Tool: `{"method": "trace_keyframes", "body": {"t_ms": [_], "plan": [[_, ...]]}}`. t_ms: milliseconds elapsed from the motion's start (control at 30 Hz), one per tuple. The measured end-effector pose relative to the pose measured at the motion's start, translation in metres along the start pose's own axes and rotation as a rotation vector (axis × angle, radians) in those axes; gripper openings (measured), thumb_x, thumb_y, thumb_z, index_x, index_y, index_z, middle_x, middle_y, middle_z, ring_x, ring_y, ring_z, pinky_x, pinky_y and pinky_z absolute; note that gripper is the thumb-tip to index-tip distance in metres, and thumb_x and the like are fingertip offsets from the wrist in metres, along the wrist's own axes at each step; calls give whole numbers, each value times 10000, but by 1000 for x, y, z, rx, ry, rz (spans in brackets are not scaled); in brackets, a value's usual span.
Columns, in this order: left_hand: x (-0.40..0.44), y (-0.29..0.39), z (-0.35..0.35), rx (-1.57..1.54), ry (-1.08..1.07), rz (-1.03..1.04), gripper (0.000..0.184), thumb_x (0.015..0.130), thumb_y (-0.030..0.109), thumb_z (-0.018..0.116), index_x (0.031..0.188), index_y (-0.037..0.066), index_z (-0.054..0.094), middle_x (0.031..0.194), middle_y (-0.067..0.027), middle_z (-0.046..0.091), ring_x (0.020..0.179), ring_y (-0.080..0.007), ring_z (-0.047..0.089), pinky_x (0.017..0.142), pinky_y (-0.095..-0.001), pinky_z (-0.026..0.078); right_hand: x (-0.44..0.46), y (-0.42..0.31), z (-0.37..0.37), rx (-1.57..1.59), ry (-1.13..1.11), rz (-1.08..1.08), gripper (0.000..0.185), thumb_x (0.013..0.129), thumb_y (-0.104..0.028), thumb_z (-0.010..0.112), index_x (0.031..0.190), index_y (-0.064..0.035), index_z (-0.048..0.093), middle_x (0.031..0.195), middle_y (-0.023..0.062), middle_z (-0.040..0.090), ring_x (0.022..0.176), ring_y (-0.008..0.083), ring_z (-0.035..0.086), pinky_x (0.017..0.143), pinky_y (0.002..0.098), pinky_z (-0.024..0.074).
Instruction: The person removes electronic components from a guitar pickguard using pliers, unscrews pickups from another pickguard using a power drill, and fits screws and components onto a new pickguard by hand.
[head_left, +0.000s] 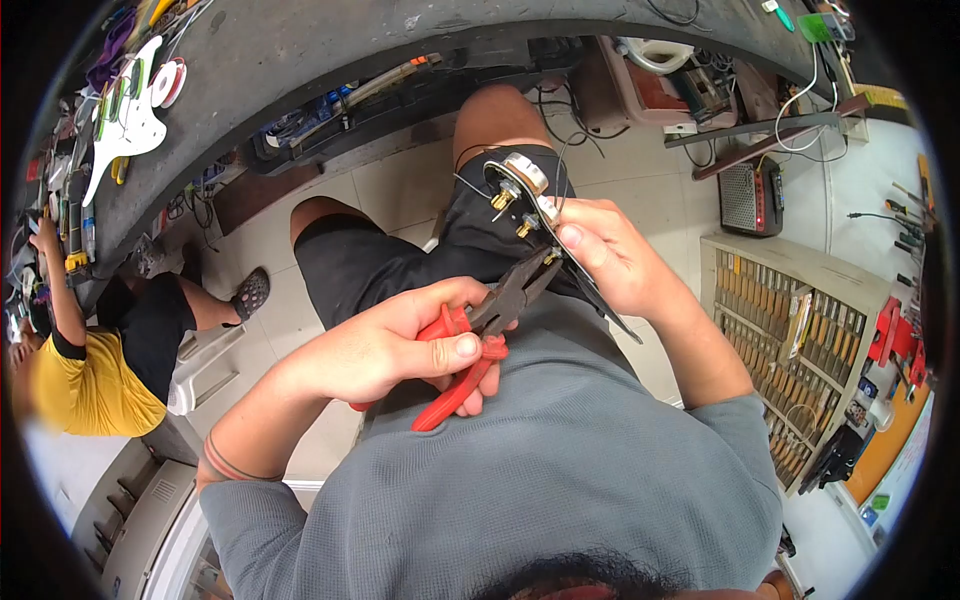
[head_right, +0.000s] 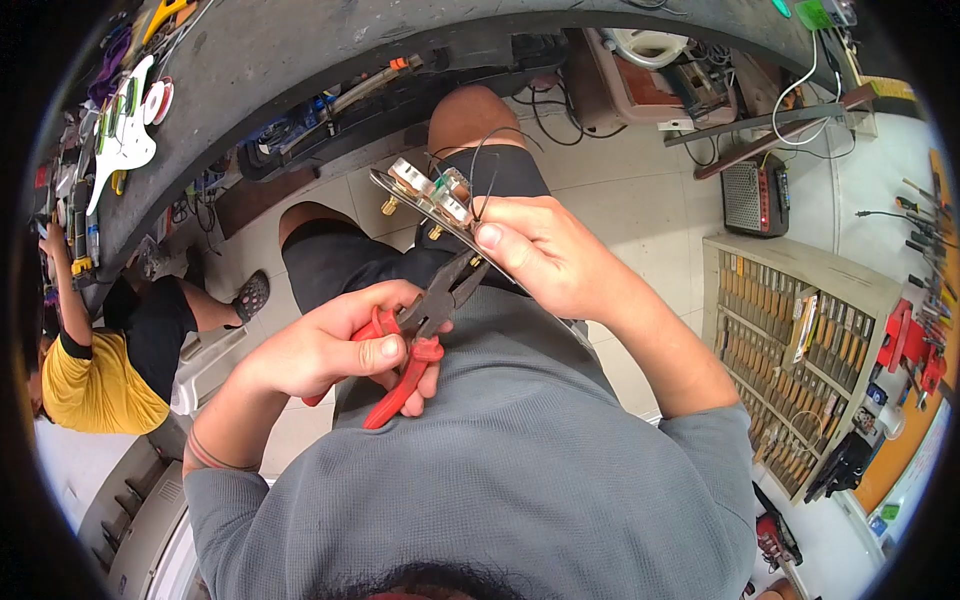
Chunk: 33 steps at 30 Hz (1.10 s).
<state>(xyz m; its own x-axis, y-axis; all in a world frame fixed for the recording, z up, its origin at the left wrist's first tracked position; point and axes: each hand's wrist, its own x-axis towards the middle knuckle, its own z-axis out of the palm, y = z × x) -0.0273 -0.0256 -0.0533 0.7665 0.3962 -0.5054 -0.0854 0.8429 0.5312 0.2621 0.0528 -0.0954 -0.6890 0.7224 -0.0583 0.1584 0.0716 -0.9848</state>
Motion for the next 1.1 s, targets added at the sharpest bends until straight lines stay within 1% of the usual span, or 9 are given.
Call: {"method": "trace_keyframes", "body": {"t_ms": [233,300,333,400,433,500,733,933,1100], "plan": [[-4,2,0,-9,-4,-7,580,1128,388,673,1513,-11,502,1176,-244,766,1039,-324,806,932,-428,640,1,-2,5,26,10,5,389,1172,-315,497,969,1,598,786,76,528,734,200,501,706,380,457],[-5,3,1,-18,3,1,583,1128,380,674,1522,-12,499,1206,-256,767,1072,-333,804,952,-434,636,2,-3,0,15,-25,43,381,1165,-312,487,1056,25,629,891,106,599,824,213,563,780,378,484],[-6,4,0,-22,0,-6,573,1129,361,670,1527,-15,498,1236,-267,765,1107,-342,801,972,-438,632,2,-3,-5,-5,-66,86,413,1160,-315,476,1155,52,666,996,135,670,914,223,623,853,376,510],[-6,5,0,-12,-3,1,567,1130,353,667,1524,-18,500,1233,-266,765,1110,-349,800,975,-438,632,3,-2,-5,-1,-64,71,400,1156,-308,478,1135,50,656,997,137,671,912,229,622,852,379,509],[-6,5,0,-9,-4,2,564,1131,350,666,1523,-20,500,1231,-265,765,1111,-352,800,976,-439,632,5,-1,2,24,-20,15,368,1157,-298,490,1017,22,608,894,108,601,821,226,561,778,384,481],[-6,5,0,-8,-1,6,567,1130,350,667,1524,-22,499,1232,-265,765,1116,-357,800,978,-440,632,4,1,5,44,16,-35,388,1158,-288,502,898,-4,559,792,81,529,731,222,500,705,391,453],[-6,-1,3,-9,33,38,588,1125,374,673,1516,-30,501,1209,-264,768,1110,-363,802,965,-437,636,4,-1,5,7,18,-30,396,1161,-293,493,903,1,556,795,91,523,736,230,504,711,395,457],[-7,1,4,20,51,-15,629,1111,424,686,1502,-36,510,1146,-241,770,1023,-330,812,907,-409,642,2,-5,6,-41,4,-33,412,1168,-307,479,905,0,560,804,102,537,746,249,525,721,406,467],[-8,0,3,8,57,-16,605,1115,417,683,1484,-36,525,1101,-217,766,978,-304,808,882,-392,636,0,-7,7,-59,-4,-63,425,1179,-328,470,923,-2,568,820,117,549,767,275,543,739,419,477]]}}
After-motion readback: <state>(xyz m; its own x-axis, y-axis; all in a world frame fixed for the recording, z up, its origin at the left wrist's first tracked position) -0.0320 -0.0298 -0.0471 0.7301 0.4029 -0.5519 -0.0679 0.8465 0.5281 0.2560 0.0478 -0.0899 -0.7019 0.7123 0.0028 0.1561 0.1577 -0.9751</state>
